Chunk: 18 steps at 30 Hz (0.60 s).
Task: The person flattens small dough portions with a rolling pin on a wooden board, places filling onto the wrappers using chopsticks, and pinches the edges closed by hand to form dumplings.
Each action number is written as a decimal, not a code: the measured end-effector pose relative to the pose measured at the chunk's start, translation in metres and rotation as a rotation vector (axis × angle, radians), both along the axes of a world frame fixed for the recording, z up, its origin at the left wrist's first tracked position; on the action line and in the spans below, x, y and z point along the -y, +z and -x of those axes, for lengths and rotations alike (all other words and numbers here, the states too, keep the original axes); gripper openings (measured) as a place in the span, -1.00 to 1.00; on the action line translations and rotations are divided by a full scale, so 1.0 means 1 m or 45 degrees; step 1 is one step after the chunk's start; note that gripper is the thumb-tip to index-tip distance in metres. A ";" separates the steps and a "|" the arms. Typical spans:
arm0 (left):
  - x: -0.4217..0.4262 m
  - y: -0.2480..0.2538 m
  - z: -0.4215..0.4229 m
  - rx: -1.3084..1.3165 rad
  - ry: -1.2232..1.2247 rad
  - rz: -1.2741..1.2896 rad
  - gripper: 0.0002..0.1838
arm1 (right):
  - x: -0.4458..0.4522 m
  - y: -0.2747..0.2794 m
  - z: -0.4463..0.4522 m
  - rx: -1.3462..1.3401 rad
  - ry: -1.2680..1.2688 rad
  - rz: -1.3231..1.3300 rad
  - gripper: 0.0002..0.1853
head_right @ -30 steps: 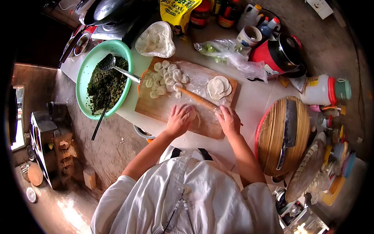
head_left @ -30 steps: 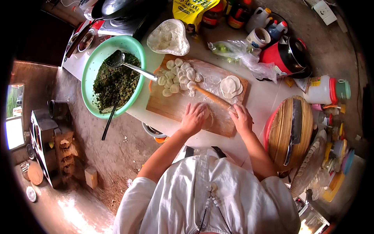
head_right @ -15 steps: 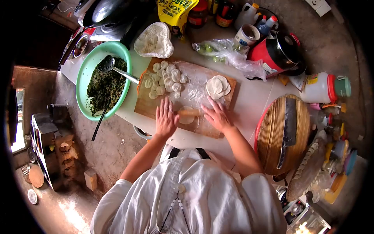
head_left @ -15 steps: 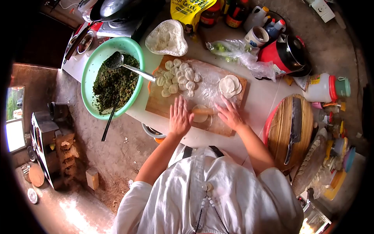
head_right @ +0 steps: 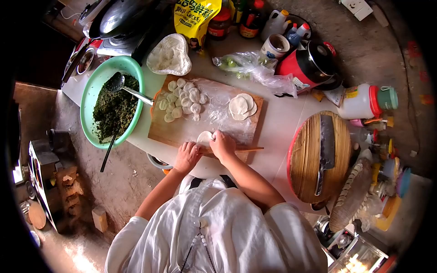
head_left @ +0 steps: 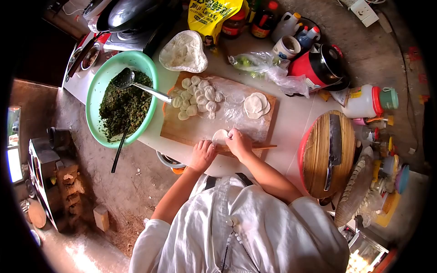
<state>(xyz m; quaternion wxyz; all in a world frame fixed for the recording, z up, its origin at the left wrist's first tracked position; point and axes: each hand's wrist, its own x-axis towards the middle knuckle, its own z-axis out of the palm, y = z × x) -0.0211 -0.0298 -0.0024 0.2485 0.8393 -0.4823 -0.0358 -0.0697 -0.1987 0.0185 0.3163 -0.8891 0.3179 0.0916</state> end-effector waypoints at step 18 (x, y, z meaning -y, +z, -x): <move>-0.010 0.004 -0.009 -0.035 -0.001 0.022 -0.58 | 0.064 0.006 -0.047 0.784 0.145 0.026 -0.86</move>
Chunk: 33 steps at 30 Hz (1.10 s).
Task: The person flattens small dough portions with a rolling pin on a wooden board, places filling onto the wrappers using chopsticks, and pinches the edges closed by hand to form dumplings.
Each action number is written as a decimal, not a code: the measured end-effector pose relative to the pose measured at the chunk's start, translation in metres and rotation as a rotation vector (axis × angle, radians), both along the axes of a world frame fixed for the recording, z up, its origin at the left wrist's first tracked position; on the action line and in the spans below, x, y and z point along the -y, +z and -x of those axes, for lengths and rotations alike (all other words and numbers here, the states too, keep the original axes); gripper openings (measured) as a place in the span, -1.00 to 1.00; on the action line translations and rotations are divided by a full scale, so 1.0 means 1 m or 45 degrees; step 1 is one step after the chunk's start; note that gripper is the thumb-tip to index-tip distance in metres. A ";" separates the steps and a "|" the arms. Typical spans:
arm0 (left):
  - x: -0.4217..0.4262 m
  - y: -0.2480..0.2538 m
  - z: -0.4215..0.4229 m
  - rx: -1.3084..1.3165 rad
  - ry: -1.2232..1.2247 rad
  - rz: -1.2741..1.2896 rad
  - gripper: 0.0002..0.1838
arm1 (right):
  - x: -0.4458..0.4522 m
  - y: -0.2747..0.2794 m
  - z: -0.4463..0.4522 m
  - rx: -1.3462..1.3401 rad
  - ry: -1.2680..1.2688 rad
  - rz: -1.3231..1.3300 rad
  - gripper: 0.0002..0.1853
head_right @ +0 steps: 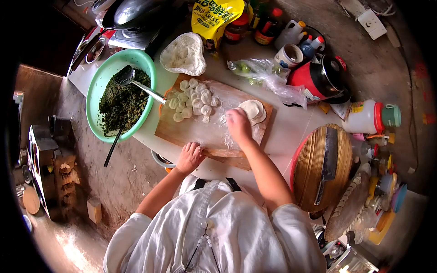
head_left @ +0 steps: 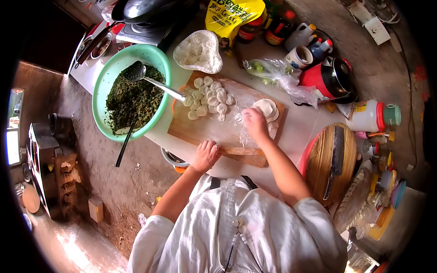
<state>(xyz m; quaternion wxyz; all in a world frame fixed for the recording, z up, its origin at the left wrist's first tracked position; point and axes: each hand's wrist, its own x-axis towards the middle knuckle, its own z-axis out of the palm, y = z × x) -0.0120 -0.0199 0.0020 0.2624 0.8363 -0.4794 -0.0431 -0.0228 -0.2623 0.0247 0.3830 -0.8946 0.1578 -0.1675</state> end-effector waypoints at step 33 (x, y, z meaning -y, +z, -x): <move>0.006 0.015 -0.018 0.027 -0.137 0.023 -0.62 | 0.011 0.027 0.094 -0.563 0.346 0.195 -0.66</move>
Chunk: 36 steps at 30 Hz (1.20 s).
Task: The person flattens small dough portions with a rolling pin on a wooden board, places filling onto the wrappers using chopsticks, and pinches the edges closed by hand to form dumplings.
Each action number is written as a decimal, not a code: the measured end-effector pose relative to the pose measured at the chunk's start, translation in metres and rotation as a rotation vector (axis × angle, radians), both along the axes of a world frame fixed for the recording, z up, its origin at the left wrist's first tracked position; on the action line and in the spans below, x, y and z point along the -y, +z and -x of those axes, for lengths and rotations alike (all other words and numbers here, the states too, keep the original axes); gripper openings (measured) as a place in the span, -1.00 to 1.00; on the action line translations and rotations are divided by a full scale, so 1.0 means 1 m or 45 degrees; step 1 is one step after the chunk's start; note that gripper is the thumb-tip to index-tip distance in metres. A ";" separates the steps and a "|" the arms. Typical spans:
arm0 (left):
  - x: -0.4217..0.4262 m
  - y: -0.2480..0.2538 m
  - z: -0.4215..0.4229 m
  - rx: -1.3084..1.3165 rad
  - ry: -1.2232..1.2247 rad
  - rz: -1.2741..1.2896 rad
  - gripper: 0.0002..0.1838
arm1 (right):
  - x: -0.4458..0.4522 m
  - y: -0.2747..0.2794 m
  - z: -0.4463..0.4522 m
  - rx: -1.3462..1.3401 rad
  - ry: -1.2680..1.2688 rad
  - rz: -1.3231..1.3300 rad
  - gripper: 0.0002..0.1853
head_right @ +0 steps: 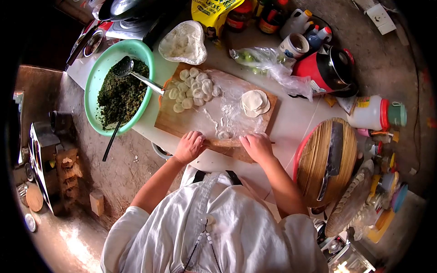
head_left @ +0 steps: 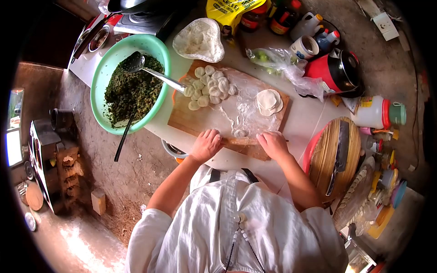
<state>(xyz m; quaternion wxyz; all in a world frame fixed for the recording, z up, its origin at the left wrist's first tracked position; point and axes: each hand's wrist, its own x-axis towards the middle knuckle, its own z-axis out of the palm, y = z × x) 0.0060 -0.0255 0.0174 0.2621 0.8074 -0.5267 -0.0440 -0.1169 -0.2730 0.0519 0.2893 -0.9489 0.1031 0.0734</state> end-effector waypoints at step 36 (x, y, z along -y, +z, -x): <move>0.010 -0.006 0.043 -0.077 0.826 -0.346 -0.31 | 0.020 -0.066 -0.002 0.282 -0.388 0.518 -0.31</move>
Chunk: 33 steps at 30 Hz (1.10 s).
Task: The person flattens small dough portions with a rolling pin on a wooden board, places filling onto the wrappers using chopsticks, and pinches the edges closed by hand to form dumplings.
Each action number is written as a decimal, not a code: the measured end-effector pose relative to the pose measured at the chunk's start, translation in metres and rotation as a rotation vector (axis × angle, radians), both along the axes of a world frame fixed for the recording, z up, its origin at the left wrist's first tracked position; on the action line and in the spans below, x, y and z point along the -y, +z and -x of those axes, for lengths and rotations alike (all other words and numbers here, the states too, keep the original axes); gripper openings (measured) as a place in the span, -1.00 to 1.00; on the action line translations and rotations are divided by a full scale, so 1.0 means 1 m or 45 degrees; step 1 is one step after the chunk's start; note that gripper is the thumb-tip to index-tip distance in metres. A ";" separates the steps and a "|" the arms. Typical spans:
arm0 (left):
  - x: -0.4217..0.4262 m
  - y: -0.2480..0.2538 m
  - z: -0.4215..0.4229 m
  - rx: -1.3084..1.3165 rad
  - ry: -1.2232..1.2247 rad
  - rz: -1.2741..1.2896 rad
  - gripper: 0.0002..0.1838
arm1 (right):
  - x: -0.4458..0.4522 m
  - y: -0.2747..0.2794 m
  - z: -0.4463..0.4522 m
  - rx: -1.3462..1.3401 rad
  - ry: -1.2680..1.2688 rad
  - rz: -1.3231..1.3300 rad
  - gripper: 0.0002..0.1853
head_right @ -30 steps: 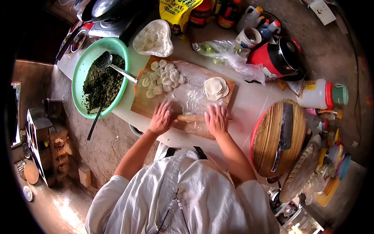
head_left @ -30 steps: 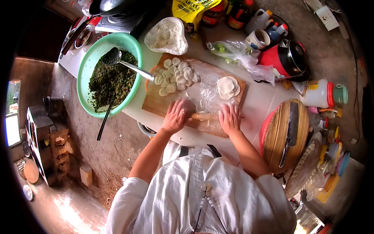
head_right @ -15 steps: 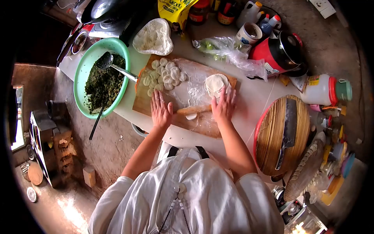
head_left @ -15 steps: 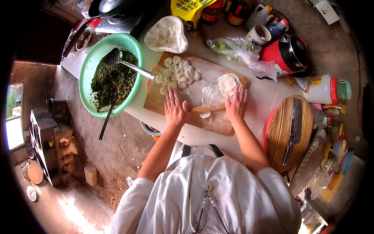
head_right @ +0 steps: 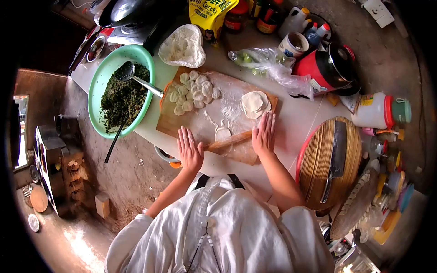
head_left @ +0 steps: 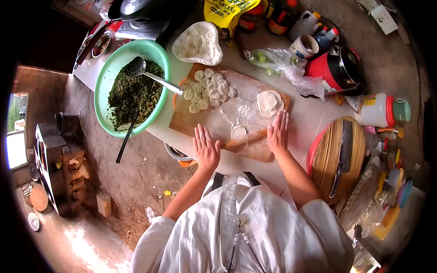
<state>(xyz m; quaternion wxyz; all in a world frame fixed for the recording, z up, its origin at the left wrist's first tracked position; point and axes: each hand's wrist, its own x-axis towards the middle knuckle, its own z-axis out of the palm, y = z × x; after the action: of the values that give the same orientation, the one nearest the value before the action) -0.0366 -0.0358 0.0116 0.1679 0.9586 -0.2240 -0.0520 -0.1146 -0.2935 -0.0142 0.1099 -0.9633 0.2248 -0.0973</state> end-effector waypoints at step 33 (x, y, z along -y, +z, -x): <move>-0.013 -0.026 -0.036 0.035 0.139 -0.006 -0.33 | -0.010 0.022 -0.017 -0.003 0.065 -0.046 -0.35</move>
<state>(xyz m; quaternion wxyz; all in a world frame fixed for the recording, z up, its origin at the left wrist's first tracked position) -0.0002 -0.0231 -0.0147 0.1652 0.9704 -0.1735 -0.0300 -0.0972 -0.2839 0.0080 0.1294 -0.9667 0.2020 -0.0892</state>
